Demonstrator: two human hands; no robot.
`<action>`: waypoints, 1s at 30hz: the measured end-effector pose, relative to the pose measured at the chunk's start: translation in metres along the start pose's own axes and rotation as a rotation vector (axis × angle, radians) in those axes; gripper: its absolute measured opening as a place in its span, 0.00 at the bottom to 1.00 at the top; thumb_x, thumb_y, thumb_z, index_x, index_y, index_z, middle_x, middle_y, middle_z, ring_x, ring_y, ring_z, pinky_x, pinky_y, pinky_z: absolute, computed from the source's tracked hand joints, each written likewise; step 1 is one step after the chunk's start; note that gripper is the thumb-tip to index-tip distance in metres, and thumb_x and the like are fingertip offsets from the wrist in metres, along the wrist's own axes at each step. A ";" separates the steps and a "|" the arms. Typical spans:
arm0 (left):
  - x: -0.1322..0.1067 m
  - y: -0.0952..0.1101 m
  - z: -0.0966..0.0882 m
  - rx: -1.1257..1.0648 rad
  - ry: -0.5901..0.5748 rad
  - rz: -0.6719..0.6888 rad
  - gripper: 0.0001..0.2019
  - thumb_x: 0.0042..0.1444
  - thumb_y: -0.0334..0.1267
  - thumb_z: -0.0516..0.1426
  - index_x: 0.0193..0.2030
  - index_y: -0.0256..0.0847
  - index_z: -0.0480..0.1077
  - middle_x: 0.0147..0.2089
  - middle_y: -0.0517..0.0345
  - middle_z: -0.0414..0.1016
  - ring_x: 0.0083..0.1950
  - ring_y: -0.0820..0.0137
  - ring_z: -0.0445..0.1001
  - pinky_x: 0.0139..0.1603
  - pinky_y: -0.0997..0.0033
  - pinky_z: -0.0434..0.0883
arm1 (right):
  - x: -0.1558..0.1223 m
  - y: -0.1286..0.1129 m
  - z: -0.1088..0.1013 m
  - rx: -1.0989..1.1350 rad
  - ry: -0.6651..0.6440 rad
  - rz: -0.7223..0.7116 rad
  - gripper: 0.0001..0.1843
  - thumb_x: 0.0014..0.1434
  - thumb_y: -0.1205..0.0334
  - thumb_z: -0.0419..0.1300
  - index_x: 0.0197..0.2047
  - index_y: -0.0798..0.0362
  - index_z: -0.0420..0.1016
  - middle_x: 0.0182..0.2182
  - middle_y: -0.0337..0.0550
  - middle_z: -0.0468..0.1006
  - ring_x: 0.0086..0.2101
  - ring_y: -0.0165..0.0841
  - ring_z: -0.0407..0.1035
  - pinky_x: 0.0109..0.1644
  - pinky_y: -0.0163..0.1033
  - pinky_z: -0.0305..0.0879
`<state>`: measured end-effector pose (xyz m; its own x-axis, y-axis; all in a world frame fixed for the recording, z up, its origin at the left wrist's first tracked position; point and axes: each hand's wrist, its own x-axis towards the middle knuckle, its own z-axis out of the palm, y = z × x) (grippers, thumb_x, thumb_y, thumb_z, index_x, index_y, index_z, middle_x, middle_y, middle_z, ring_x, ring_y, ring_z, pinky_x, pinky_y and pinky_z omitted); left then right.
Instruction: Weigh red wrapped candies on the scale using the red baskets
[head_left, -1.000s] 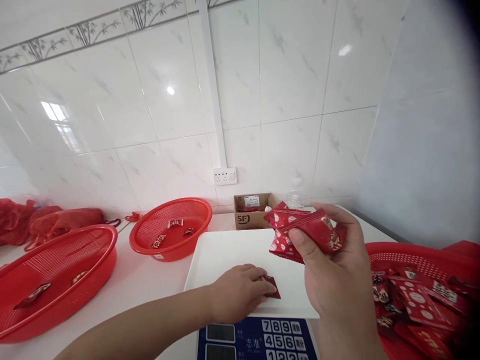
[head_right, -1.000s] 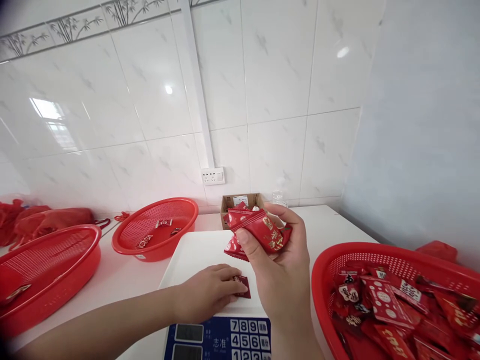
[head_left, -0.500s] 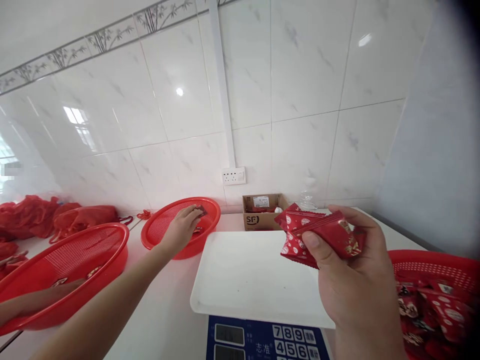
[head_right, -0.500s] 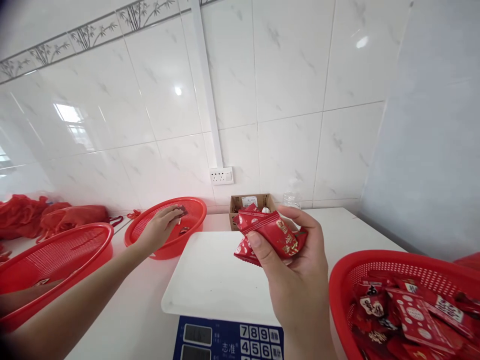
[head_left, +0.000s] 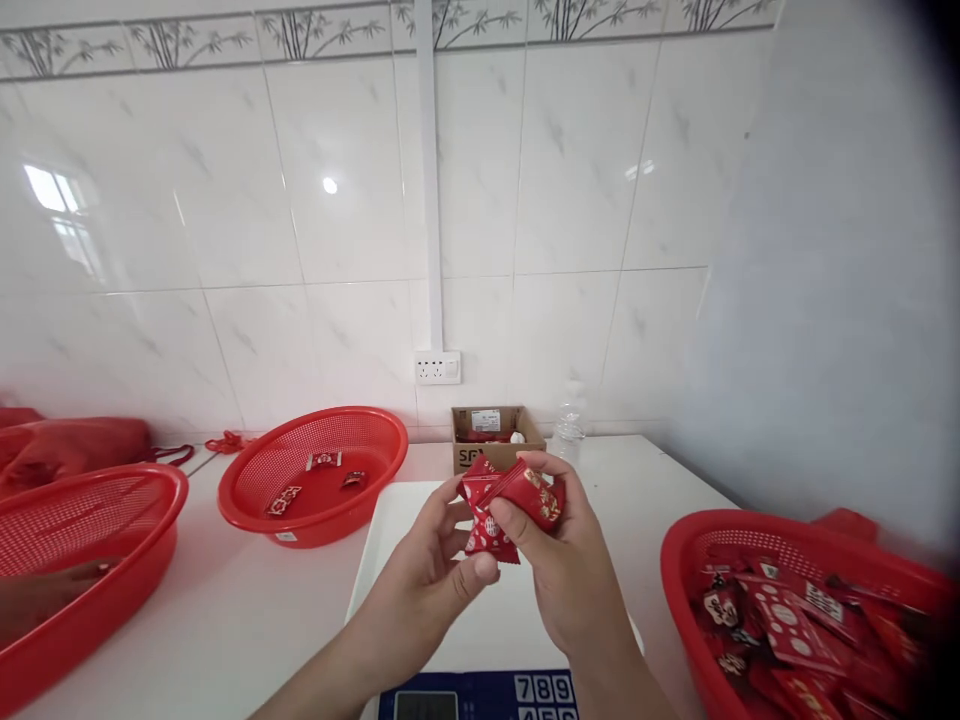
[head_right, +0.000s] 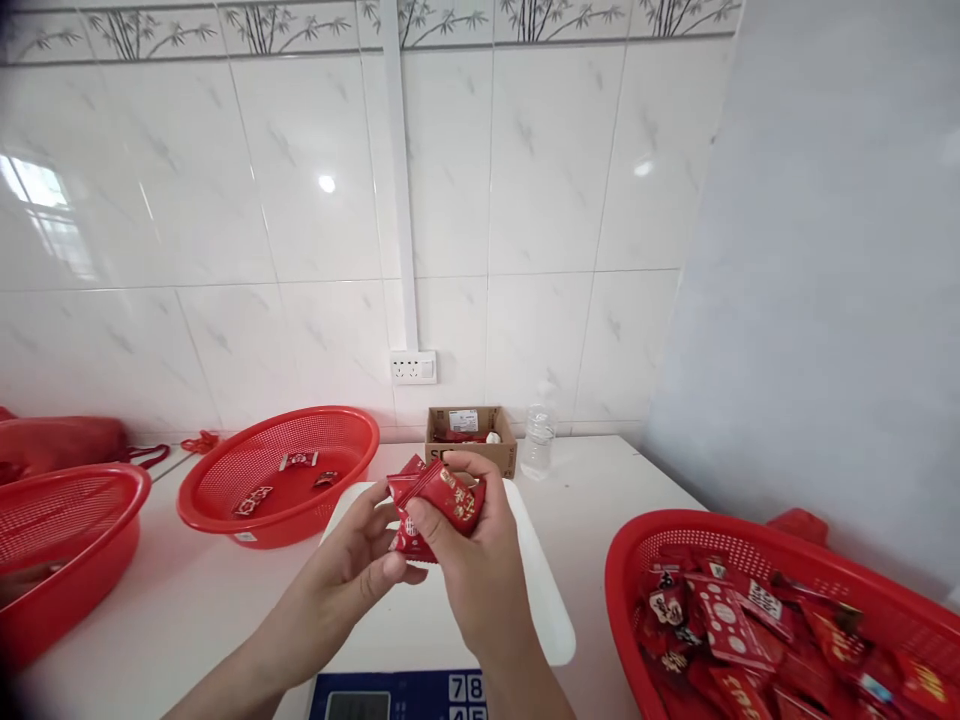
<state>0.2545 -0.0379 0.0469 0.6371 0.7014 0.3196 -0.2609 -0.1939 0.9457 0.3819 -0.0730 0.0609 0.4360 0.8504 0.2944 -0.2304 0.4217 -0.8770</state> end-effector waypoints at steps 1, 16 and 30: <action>0.001 0.000 0.001 -0.048 0.024 -0.012 0.30 0.56 0.46 0.58 0.63 0.52 0.51 0.61 0.48 0.62 0.54 0.61 0.69 0.49 0.61 0.71 | -0.001 0.002 0.001 -0.012 -0.006 0.007 0.23 0.45 0.55 0.68 0.43 0.47 0.66 0.32 0.37 0.76 0.31 0.32 0.71 0.33 0.37 0.70; 0.008 -0.014 -0.037 -0.197 0.180 -0.062 0.17 0.58 0.47 0.55 0.53 0.49 0.63 0.54 0.55 0.70 0.53 0.65 0.70 0.48 0.63 0.71 | 0.001 0.030 0.017 -0.059 -0.009 0.060 0.24 0.43 0.53 0.69 0.43 0.47 0.67 0.34 0.39 0.76 0.31 0.33 0.70 0.30 0.38 0.70; 0.015 -0.051 -0.065 0.907 0.186 -0.038 0.18 0.59 0.33 0.46 0.55 0.47 0.64 0.53 0.52 0.70 0.45 0.63 0.74 0.44 0.62 0.72 | 0.017 0.025 -0.006 -0.316 0.101 -0.031 0.28 0.41 0.51 0.70 0.45 0.47 0.66 0.35 0.39 0.76 0.32 0.35 0.72 0.33 0.41 0.73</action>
<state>0.2302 0.0273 -0.0008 0.4866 0.8017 0.3471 0.4750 -0.5762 0.6651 0.3893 -0.0498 0.0421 0.5260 0.7967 0.2978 0.0590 0.3151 -0.9472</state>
